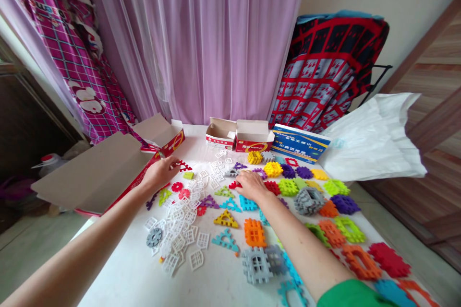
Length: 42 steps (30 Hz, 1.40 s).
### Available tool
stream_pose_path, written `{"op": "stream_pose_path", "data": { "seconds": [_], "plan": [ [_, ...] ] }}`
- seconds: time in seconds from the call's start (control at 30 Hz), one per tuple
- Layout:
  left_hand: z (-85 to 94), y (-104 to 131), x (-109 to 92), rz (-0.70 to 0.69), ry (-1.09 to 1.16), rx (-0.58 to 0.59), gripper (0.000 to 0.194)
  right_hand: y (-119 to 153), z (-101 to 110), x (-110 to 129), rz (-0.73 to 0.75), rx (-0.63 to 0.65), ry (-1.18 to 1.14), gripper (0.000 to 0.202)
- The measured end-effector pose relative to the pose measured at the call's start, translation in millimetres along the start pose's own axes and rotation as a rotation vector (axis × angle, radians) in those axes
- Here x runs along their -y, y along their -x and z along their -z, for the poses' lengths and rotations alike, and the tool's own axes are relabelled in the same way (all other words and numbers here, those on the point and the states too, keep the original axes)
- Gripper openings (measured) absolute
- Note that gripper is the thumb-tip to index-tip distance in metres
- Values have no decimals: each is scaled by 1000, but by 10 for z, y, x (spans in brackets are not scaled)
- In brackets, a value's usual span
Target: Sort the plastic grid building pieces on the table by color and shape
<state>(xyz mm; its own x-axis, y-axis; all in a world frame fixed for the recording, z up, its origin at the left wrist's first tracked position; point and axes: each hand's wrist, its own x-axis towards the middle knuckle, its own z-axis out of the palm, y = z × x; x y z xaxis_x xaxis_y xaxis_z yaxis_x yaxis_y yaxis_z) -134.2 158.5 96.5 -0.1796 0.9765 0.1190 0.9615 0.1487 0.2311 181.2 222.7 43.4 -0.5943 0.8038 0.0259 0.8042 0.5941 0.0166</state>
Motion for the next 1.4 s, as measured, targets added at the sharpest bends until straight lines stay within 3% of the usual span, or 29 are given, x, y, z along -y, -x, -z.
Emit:
{"op": "stream_pose_path", "data": {
  "seconds": [0.1, 0.23, 0.33, 0.47, 0.63, 0.8, 0.93, 1.1, 1.27, 1.4],
  "plan": [
    [-42, 60, -94, -26, 145, -65, 31, -1, 7, 14, 4, 5, -1, 14],
    [-103, 138, -286, -22, 411, -41, 26, 15, 72, 10, -13, -9, -55, 16],
    [-189, 195, -450, -20, 685, 42, 26, 37, 162, 30, -53, -62, -187, 18],
    [-348, 261, -663, -9, 1007, 214, 30, 61, 288, 167, -13, -205, -565, 17],
    [-480, 325, -865, 34, 1097, 287, 39, 55, 307, 284, -32, -93, -1018, 12],
    [-567, 314, -936, 120, 1077, 340, 41, 46, 217, 95, -195, -64, -1199, 15],
    [-627, 208, -988, 160, 1042, 372, 39, 66, 197, -25, -189, -81, -1094, 25],
    [-709, 47, -1126, 155, 923, 369, 32, 96, 215, -110, -204, -121, -682, 30],
    [-820, 44, -1284, 57, 679, 298, 24, 114, 176, -193, -279, -69, -333, 22],
    [-904, 146, -1309, -56, 436, 203, 30, 145, 128, -203, -346, -3, -263, 21]
  ]
}}
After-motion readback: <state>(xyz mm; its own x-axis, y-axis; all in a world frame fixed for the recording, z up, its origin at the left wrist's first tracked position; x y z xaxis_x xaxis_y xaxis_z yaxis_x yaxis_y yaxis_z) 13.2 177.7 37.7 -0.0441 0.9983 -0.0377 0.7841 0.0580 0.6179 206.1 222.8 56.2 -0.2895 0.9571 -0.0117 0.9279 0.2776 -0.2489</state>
